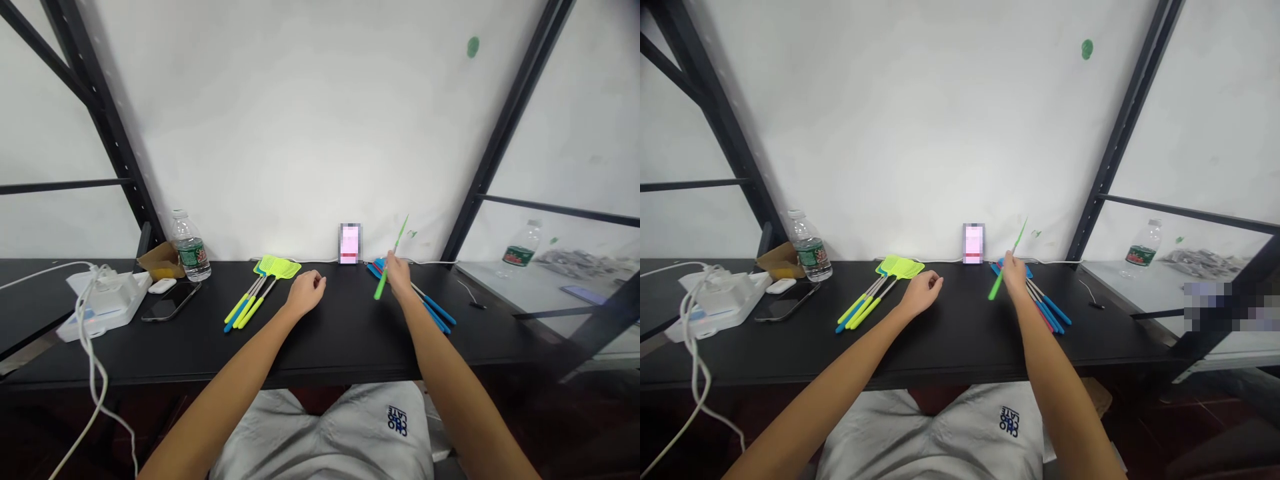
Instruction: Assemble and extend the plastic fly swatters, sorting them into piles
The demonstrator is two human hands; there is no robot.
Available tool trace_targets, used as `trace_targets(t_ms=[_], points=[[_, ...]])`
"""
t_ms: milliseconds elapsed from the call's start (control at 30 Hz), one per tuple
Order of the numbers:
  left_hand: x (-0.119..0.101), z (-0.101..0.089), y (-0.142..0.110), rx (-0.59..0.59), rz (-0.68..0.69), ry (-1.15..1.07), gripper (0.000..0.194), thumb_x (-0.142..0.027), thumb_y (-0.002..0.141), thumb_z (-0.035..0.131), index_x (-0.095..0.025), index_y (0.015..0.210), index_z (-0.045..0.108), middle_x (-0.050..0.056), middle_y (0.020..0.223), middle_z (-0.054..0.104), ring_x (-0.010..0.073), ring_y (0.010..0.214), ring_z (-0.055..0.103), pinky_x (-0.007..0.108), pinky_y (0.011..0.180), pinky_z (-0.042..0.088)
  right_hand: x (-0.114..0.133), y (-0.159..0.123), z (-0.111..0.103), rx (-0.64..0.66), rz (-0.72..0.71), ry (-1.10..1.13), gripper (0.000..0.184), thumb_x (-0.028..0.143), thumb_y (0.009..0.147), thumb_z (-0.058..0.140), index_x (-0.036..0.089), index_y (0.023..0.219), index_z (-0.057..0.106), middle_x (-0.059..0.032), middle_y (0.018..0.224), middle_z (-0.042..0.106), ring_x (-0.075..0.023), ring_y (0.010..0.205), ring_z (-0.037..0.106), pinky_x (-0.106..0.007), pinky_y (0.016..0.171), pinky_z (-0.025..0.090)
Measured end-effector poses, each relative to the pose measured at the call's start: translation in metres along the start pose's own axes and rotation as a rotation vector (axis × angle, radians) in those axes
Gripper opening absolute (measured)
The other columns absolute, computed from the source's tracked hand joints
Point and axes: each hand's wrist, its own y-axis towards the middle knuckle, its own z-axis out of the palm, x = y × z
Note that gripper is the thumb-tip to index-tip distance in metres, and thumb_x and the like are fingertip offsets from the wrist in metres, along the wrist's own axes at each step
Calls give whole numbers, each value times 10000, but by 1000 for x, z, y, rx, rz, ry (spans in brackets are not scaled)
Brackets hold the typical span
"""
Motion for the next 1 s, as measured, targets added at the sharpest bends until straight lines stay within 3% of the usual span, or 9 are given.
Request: trace_targets(t_ms=[67, 200, 300, 467, 667, 867, 1000], points=[[6, -1, 1, -11, -32, 37, 242, -333, 905, 467, -179, 803, 623, 51, 782, 650, 167, 756, 581, 275, 685, 399, -5, 6, -19, -40, 11, -112, 556, 639, 874, 393, 151, 717, 608, -76, 529, 570, -205, 575, 579, -275, 500, 432], [11, -3, 1, 9, -67, 67, 227, -314, 905, 458, -182, 806, 614, 56, 801, 652, 176, 770, 587, 275, 679, 394, -18, 13, -52, 5, 48, -208, 501, 572, 876, 457, 138, 700, 632, -90, 517, 581, -199, 530, 564, -285, 497, 428], [12, -4, 0, 29, -78, 108, 212, -304, 905, 454, -186, 817, 607, 62, 834, 660, 182, 802, 592, 274, 686, 391, -25, 22, -77, 170, 68, -411, 466, 521, 883, 482, 150, 641, 625, -74, 491, 566, -184, 491, 535, -285, 502, 405], [13, -7, 1, 43, -115, 196, 188, -296, 901, 455, -190, 838, 597, 77, 895, 667, 192, 851, 596, 274, 701, 398, -29, 41, -110, 423, -3, -943, 475, 460, 879, 530, 167, 508, 575, -69, 548, 591, -173, 547, 548, -276, 566, 365], [16, -9, 0, 62, -146, 232, 200, -302, 907, 444, -191, 840, 596, 85, 909, 664, 202, 853, 603, 282, 702, 409, -33, 39, -109, 494, -102, -1111, 421, 469, 849, 572, 173, 551, 599, -78, 643, 622, -185, 630, 577, -271, 572, 342], [14, -11, 0, 80, -148, 303, 219, -293, 911, 424, -187, 878, 613, 96, 946, 661, 214, 893, 599, 299, 743, 421, -26, 23, -97, 340, -108, -1169, 346, 465, 862, 534, 169, 727, 652, -118, 827, 665, -236, 784, 627, -277, 624, 382], [17, -17, 1, 17, -259, 487, 264, -313, 880, 457, -143, 995, 623, 162, 1014, 638, 300, 1000, 560, 384, 825, 408, -18, 17, -88, 243, -141, -1203, 316, 399, 894, 463, 169, 822, 667, -141, 890, 671, -255, 852, 636, -294, 674, 402]])
